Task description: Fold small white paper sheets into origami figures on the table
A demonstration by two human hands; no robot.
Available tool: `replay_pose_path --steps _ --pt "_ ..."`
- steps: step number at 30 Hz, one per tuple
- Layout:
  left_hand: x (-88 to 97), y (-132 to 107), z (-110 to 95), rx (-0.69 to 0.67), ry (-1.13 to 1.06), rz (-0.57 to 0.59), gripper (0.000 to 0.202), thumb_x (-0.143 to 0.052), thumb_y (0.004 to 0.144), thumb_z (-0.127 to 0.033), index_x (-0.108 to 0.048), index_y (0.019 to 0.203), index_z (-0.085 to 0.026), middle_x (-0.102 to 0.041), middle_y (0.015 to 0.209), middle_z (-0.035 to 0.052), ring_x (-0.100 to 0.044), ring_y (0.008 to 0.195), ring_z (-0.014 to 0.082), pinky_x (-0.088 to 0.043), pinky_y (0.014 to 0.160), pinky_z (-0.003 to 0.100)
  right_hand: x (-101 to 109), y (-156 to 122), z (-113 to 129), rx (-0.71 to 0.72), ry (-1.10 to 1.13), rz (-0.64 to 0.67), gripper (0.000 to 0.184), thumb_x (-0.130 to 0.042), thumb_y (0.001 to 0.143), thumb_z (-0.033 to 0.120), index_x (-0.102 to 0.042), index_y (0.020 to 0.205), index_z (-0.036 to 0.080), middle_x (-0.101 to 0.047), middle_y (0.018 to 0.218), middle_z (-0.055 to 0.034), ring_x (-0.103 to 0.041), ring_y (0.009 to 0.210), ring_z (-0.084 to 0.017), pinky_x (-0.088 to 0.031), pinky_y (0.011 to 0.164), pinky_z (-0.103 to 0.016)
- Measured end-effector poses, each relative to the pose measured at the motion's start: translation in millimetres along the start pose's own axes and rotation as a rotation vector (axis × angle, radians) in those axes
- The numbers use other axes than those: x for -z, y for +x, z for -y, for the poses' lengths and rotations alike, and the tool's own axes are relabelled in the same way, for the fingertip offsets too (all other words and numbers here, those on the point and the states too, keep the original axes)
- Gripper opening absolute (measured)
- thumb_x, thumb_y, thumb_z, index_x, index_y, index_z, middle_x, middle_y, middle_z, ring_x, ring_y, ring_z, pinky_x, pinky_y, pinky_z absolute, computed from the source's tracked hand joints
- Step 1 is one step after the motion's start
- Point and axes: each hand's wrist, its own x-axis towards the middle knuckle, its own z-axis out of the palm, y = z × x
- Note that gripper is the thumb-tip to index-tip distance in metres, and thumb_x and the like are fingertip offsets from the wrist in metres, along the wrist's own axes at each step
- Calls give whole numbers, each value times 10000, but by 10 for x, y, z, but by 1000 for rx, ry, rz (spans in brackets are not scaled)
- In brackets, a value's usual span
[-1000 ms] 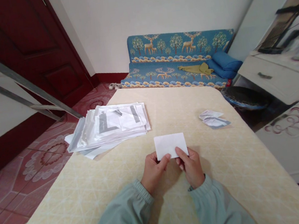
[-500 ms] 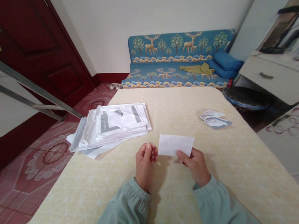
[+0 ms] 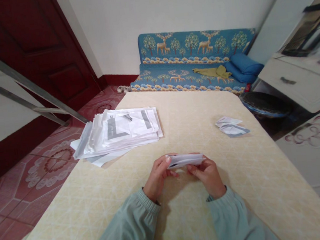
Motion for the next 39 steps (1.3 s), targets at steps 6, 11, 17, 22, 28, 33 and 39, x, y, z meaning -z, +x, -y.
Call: replay_pose_path --steps 6,11,17,22,28,33,39 --pt "-26 -12 -28 -10 228 65 375 -694 754 -383 -675 1036 -137 -670 901 74 -602 776 174 -479 634 238 16 1 73 39 115 -41 461 -708 733 386 -570 1144 231 -659 859 -17 -611 672 -158 -500 586 -267" --pt "-48 20 16 -177 541 -26 215 -692 739 -275 -692 903 -135 -666 863 59 -595 780 164 -455 681 236 10 -20 24 61 177 6 534 -669 777 409 -517 1262 244 -626 1162 -70 -595 1011 -221 -494 824 -319" --pt "-24 39 50 -350 843 -317 99 -639 753 -227 -610 713 -141 -559 640 -10 -499 602 115 -387 566 223 -83 -56 -15 -16 270 138 612 -627 815 420 -403 1369 288 -565 1301 -43 -549 1142 -232 -469 919 -359" --pt "-14 40 47 -374 852 -366 98 -639 752 -218 -620 696 -139 -592 649 -1 -525 604 119 -402 569 224 -117 -58 18 -39 260 127 628 -652 791 352 -416 1361 235 -586 1284 -63 -566 1130 -234 -466 934 -366" --pt "8 81 64 -228 510 -404 316 -714 715 -292 -674 956 -92 -713 904 92 -633 762 193 -493 677 278 -74 -8 30 -76 189 -59 759 -716 690 283 -395 1369 170 -694 1082 -106 -666 909 -223 -527 765 -325" --pt "37 105 41 -173 245 -384 378 -741 701 -342 -668 979 -97 -713 879 81 -621 692 152 -490 625 249 -32 24 28 -20 171 -129 776 -698 689 250 -367 1388 186 -711 1023 -89 -674 821 -183 -520 704 -276" --pt "134 136 6 -194 221 -454 356 -743 691 -335 -625 955 -128 -615 694 -15 -526 522 68 -429 490 178 65 51 6 16 173 -205 747 -680 708 223 -369 1387 227 -714 946 -51 -668 757 -170 -514 668 -273"
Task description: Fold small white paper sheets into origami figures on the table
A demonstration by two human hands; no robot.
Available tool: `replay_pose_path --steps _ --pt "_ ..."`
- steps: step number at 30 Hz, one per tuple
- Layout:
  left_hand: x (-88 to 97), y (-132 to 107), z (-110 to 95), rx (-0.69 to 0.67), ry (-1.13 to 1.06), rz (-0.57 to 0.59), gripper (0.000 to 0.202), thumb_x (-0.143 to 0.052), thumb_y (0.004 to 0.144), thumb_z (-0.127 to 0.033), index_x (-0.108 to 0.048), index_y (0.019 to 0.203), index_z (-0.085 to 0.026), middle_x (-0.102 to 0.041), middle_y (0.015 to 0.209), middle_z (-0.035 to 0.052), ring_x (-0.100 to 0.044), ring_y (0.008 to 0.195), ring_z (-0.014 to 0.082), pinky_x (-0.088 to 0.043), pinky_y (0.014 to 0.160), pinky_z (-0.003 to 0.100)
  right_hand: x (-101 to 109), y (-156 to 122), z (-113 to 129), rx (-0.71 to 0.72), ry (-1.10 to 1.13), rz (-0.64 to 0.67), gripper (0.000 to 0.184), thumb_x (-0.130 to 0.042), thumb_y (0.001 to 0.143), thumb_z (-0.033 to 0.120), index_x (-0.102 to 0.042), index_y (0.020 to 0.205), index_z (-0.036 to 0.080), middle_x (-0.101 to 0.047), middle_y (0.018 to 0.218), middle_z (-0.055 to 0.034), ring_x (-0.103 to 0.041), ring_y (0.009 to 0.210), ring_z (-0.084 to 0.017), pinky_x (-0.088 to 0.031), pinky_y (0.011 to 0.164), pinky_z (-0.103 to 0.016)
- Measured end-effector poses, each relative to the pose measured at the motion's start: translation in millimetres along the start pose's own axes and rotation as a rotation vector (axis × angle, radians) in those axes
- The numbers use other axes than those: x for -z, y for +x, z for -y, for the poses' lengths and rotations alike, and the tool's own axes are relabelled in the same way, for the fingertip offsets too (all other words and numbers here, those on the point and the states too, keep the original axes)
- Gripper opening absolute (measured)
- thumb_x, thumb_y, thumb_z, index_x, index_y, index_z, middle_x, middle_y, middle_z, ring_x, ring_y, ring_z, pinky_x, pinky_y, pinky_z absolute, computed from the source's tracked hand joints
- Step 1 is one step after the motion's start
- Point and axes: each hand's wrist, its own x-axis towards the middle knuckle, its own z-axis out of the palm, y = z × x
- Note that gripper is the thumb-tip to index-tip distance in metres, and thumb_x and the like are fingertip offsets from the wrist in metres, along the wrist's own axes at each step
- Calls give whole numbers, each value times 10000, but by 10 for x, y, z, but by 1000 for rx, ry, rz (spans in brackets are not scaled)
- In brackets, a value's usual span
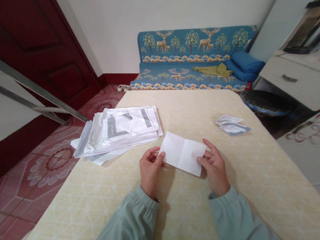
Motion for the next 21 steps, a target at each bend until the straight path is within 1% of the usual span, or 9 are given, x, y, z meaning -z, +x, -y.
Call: replay_pose_path --steps 3,8,10,12,13,15,18,19,21 --pt "28 29 17 -19 53 29 387 -751 673 -292 -596 991 -137 -563 655 -43 -521 511 62 -426 496 170 45 35 -21 23 -40 -54 728 -694 704 240 -390 1365 209 -697 935 -48 -660 765 -165 -510 658 -265" --pt "12 -11 6 -21 121 186 521 -764 658 -263 -552 1122 -158 -533 635 -62 -518 525 64 -417 509 162 118 89 -56 90 -118 -205 723 -732 688 271 -429 1340 196 -675 955 -40 -645 855 -152 -501 770 -278" --pt "3 -42 -19 -24 107 246 523 -708 735 -322 -524 1198 -162 -516 595 -64 -507 510 75 -417 493 171 160 111 -44 50 -115 -230 713 -749 674 293 -467 1321 196 -680 936 -35 -641 850 -150 -497 772 -276" --pt "6 -60 -43 -31 70 258 502 -601 831 -385 -484 1267 -164 -552 624 -37 -521 517 88 -438 497 191 206 132 -11 -28 -90 -195 673 -765 655 322 -532 1272 190 -686 894 -27 -638 808 -145 -495 728 -257" --pt "11 -62 -51 -41 54 248 498 -563 858 -395 -465 1292 -173 -591 693 -11 -538 538 92 -450 509 199 228 139 11 -71 -70 -160 654 -773 645 336 -560 1245 186 -690 876 -25 -636 785 -143 -492 702 -248" --pt "26 -57 -61 -75 56 245 514 -571 858 -373 -436 1327 -211 -634 939 53 -584 628 97 -472 550 206 259 145 58 -147 -26 -76 644 -788 624 348 -587 1215 189 -698 855 -21 -635 751 -142 -487 662 -239" --pt "38 -52 -80 -150 127 345 626 -669 791 -314 -413 1362 -290 -521 1277 99 -613 862 141 -503 644 219 271 132 116 -201 -3 33 656 -798 615 335 -584 1222 203 -705 853 -18 -638 720 -140 -480 626 -230" --pt "36 -56 -92 -175 152 390 646 -689 773 -304 -424 1361 -305 -477 1336 102 -603 938 163 -511 680 230 267 125 129 -208 -13 67 656 -797 618 327 -582 1225 204 -706 856 -19 -637 708 -138 -476 612 -227" --pt "29 -72 -120 -224 195 477 581 -706 757 -304 -512 1304 -298 -433 1385 106 -565 1067 209 -517 737 253 253 110 143 -217 -50 131 635 -787 630 317 -587 1219 196 -707 855 -26 -634 686 -137 -468 587 -224"
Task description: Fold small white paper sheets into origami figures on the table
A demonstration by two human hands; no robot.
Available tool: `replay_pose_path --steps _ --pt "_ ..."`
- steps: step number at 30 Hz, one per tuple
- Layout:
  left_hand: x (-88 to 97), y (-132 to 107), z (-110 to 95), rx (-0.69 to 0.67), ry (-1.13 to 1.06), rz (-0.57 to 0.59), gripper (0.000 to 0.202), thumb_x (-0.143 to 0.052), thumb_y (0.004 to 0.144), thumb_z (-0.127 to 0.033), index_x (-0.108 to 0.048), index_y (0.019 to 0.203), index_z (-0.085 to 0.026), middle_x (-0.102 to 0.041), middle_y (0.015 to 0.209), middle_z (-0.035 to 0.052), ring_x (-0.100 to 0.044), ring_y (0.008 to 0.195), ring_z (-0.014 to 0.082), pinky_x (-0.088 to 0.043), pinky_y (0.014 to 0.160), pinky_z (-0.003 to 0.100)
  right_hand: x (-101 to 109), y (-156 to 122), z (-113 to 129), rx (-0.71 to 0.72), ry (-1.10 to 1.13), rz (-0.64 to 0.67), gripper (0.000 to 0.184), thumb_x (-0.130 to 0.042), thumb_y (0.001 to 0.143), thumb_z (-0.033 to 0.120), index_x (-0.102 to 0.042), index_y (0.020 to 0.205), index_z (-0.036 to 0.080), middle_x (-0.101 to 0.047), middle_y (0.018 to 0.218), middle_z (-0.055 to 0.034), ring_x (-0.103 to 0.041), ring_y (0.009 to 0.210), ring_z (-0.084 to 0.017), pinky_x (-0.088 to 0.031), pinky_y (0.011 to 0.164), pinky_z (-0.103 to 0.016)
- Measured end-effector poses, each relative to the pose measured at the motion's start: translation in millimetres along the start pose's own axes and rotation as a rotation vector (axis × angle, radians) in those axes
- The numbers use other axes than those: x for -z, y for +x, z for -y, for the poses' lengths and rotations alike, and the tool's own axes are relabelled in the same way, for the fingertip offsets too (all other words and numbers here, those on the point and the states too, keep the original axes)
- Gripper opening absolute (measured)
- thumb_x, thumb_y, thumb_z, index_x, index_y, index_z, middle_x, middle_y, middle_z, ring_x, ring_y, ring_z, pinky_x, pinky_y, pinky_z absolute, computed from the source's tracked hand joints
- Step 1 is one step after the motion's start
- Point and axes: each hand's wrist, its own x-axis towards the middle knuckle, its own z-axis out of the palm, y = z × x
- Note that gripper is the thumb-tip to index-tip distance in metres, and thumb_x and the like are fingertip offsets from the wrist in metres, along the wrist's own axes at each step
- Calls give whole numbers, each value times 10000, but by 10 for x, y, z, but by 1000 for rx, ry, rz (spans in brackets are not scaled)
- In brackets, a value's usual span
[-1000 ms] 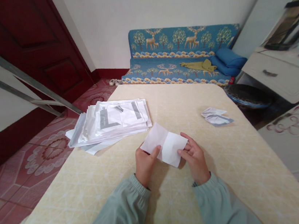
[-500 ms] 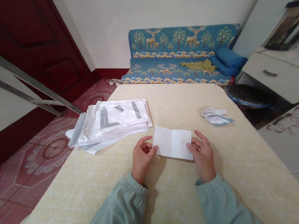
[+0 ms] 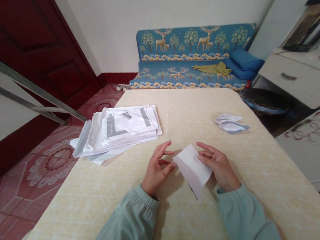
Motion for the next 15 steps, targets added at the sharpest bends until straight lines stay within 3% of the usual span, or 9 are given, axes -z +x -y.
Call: replay_pose_path --steps 4,8,11,15 --pt "-11 -9 -44 -32 38 176 294 -719 742 -345 -723 1010 -223 -547 1249 124 -529 1152 258 -500 843 304 -35 -11 -3 23 -114 50 553 -752 663 314 -616 1181 177 -705 855 -43 -639 702 -153 -476 602 -247" --pt "-27 -6 -24 -16 27 260 198 -710 751 -358 -764 861 -202 -647 1033 115 -615 976 227 -478 869 325 -61 -22 0 65 -152 38 534 -756 660 332 -635 1155 174 -704 866 -51 -644 734 -169 -483 628 -264" --pt "-51 -3 7 -22 70 203 185 -667 792 -349 -764 806 -192 -673 930 101 -628 865 200 -480 788 295 -86 -51 22 56 -85 20 539 -719 708 435 -627 1167 167 -703 825 -49 -633 676 -165 -466 573 -252" --pt "-73 -4 64 16 188 -32 245 -687 763 -360 -699 640 -147 -638 702 51 -572 650 140 -430 598 228 -140 -78 23 103 22 85 661 -618 747 596 -569 1250 169 -710 899 -81 -656 757 -208 -494 620 -287"
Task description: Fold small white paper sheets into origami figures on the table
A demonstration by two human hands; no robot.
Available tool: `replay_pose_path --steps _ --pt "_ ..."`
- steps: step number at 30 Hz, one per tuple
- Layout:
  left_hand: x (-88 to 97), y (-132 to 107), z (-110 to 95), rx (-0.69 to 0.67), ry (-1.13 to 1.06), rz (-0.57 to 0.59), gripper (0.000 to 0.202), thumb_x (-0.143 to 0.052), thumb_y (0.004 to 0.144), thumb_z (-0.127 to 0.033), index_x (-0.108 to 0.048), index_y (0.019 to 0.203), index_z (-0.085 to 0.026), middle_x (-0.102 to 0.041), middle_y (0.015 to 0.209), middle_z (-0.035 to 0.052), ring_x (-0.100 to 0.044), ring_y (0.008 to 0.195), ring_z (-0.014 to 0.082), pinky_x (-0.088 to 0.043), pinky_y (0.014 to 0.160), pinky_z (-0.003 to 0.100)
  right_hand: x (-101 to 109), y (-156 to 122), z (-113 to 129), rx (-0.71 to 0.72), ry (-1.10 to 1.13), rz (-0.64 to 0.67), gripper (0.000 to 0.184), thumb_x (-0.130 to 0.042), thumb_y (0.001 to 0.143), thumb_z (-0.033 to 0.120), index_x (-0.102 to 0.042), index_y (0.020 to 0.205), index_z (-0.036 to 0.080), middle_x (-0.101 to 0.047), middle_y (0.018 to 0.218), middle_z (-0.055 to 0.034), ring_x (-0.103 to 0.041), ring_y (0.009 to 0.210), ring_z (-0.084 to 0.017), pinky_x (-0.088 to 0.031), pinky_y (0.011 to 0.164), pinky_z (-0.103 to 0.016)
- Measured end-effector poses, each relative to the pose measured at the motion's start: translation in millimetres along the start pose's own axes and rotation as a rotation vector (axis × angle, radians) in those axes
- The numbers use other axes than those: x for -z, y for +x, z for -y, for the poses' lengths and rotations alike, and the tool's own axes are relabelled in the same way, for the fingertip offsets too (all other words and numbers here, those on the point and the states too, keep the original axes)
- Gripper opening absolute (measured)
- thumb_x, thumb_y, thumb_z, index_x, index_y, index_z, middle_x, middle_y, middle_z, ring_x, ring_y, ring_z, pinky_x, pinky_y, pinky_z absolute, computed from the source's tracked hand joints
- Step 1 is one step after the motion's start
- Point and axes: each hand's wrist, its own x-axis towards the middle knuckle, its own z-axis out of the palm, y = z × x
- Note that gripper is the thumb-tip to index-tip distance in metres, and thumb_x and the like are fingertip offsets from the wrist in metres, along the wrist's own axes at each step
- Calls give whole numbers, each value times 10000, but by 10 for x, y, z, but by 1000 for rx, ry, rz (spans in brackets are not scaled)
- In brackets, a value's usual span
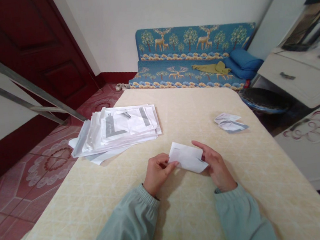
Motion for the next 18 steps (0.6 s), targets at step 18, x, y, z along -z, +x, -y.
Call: replay_pose_path --steps 18 --pt "-58 -4 38 221 -281 -134 570 -745 693 -339 -491 1174 -170 -632 625 -30 -601 562 125 -445 519 195 -98 4 -50 18 -129 -113 647 -732 703 394 -510 1273 185 -715 799 -25 -652 703 -179 -502 636 -282"
